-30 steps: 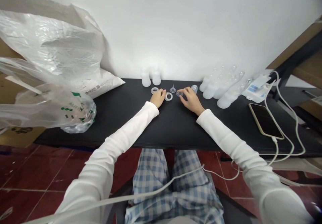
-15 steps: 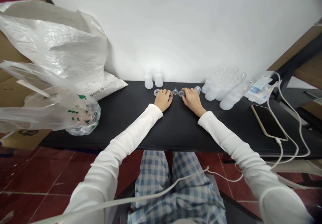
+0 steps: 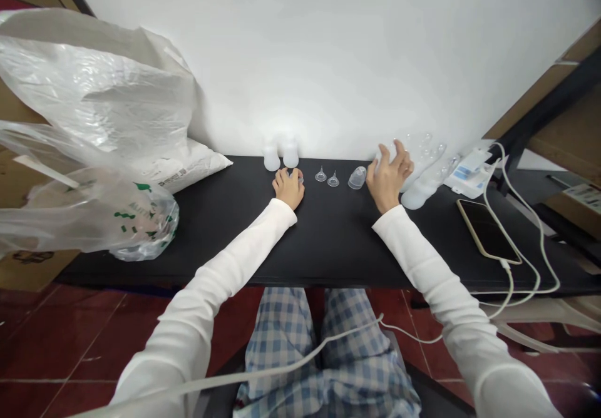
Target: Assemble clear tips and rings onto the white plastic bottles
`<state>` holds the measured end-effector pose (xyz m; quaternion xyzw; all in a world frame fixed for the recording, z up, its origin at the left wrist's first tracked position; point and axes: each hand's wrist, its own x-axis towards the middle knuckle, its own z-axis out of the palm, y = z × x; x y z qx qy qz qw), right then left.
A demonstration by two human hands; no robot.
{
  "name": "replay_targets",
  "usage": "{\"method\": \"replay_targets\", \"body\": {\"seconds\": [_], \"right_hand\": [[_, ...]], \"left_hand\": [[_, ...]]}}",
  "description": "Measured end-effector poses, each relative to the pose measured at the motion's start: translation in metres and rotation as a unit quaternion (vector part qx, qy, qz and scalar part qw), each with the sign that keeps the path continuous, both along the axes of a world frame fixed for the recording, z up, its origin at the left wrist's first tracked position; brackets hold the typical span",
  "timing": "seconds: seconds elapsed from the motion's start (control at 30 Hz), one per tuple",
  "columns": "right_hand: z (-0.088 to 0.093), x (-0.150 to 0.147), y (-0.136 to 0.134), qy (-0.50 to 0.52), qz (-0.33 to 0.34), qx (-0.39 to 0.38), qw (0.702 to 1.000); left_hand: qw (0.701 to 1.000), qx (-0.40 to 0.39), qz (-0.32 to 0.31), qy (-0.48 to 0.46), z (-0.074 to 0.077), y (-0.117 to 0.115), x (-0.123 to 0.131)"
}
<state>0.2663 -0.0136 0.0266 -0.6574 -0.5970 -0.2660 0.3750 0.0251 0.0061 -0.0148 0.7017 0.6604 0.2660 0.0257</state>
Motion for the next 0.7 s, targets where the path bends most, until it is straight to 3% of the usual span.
{"method": "replay_targets", "body": {"seconds": [0.17,0.5,0.7], "right_hand": [[0.002,0.016,0.002,0.033,-0.036,-0.007,0.999],[0.018,0.013,-0.003,0.089,-0.068,-0.005,0.994],[0.022,0.015,-0.004,0.102,-0.047,0.015,0.994]], "left_hand": [[1.000,-0.001,-0.009,-0.001,0.002,0.003,-0.005],[0.999,-0.011,-0.034,0.009,0.002,0.010,-0.014],[0.999,-0.023,-0.039,0.013,0.000,0.011,-0.013]]}}
